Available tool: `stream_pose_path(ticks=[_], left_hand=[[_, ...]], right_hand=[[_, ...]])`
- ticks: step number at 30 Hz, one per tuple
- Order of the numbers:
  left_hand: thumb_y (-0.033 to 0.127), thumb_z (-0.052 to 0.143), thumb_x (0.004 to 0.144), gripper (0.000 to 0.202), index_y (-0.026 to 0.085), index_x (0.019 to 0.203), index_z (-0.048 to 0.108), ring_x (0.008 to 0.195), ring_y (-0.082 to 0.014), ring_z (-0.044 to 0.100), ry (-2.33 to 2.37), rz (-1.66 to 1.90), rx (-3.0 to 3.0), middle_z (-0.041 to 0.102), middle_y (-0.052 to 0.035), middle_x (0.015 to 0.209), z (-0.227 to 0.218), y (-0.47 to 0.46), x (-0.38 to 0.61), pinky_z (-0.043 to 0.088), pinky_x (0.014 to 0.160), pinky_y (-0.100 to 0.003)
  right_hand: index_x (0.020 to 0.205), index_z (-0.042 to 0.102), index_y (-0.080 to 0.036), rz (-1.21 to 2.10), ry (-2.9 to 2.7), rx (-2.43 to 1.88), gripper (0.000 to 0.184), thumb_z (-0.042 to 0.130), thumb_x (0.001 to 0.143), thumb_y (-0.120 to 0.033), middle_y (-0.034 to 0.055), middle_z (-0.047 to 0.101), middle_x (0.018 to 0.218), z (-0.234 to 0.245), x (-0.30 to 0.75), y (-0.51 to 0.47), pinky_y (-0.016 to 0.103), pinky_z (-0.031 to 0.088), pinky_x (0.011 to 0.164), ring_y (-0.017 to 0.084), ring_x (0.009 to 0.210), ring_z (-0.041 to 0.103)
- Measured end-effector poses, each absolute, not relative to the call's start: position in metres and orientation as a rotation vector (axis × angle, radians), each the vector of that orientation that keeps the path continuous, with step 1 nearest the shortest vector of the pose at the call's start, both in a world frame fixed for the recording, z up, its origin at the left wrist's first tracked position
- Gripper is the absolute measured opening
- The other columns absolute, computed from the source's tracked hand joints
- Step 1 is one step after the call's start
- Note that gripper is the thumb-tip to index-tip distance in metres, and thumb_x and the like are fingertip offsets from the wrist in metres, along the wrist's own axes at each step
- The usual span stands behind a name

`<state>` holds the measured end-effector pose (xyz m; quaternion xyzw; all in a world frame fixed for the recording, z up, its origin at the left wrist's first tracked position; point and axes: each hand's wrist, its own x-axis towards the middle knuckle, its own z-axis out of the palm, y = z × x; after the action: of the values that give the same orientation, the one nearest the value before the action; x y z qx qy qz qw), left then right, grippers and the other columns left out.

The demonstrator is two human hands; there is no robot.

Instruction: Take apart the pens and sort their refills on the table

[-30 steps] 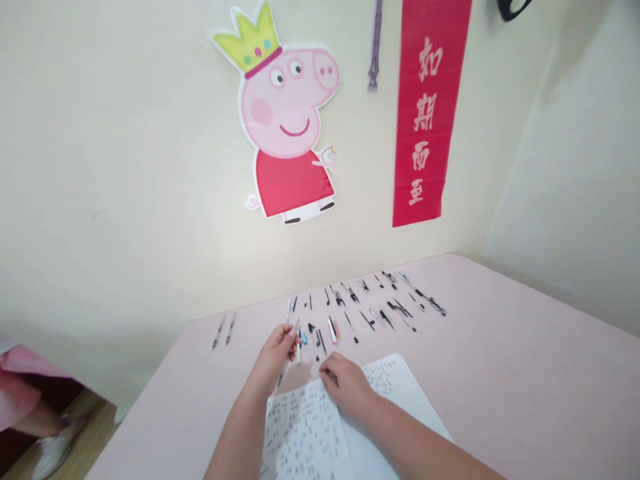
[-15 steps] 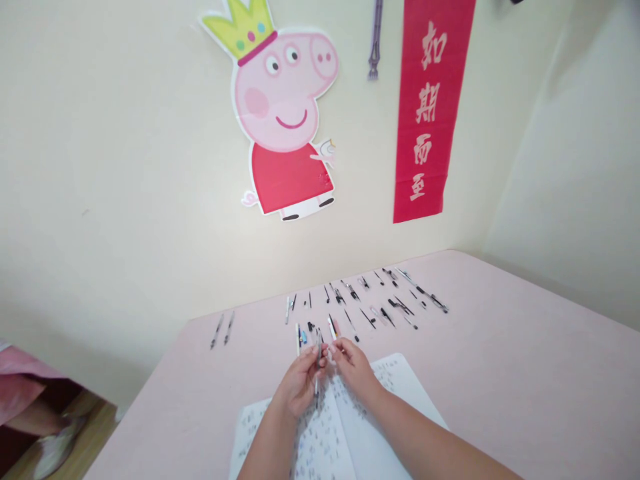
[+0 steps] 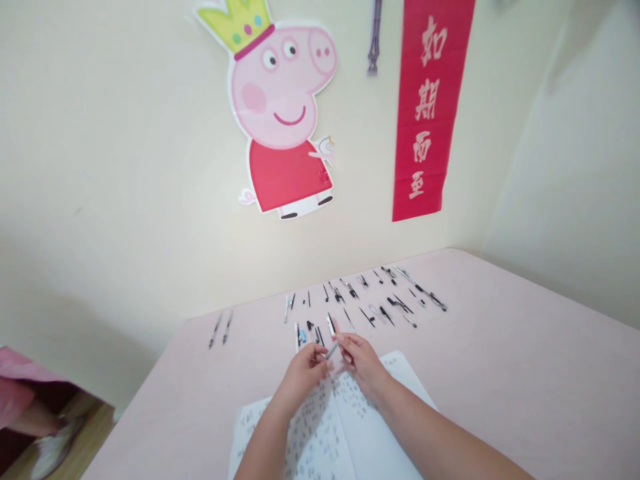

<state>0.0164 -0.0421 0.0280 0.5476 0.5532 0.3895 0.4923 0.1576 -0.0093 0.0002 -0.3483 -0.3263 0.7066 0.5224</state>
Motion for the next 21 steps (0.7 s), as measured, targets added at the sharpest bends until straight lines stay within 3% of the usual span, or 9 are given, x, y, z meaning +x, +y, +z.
stream_pose_path(ticks=[5, 17, 21], left_hand=[[0.030, 0.054, 0.071, 0.014, 0.017, 0.067, 0.053, 0.056, -0.0112, 0.044, 1.545, 0.956, 1.691, 0.048, 0.0037, 0.058, 0.0249, -0.0381, 0.0124, 0.032, 0.056, -0.023], [0.042, 0.059, 0.069, 0.027, 0.017, 0.064, 0.052, 0.047, -0.0083, 0.035, 1.391, 0.970, 1.425, 0.041, 0.0067, 0.049, 0.0229, -0.0406, 0.0154, 0.026, 0.048, -0.021], [0.050, 0.059, 0.070, 0.035, 0.016, 0.070, 0.053, 0.042, -0.0058, 0.032, 1.312, 0.922, 1.251, 0.046, 0.0054, 0.052, 0.0230, -0.0431, 0.0165, 0.021, 0.043, -0.019]], right_hand=[[0.081, 0.069, -0.013, 1.741, -0.719, -0.784, 0.036, 0.074, 0.059, -0.041, -0.0054, 0.045, 0.053, -0.0079, 0.1585, -0.0038, 0.019, 0.014, 0.039, 0.004, 0.043, 0.029], [0.079, 0.071, -0.013, 1.761, -0.732, -0.773, 0.035, 0.074, 0.058, -0.041, -0.0031, 0.050, 0.055, -0.0077, 0.1602, -0.0020, 0.018, 0.021, 0.042, 0.004, 0.044, 0.031], [0.079, 0.071, -0.013, 1.752, -0.741, -0.785, 0.035, 0.075, 0.058, -0.041, -0.0032, 0.050, 0.054, -0.0091, 0.1601, -0.0012, 0.019, 0.024, 0.043, 0.004, 0.045, 0.032]])
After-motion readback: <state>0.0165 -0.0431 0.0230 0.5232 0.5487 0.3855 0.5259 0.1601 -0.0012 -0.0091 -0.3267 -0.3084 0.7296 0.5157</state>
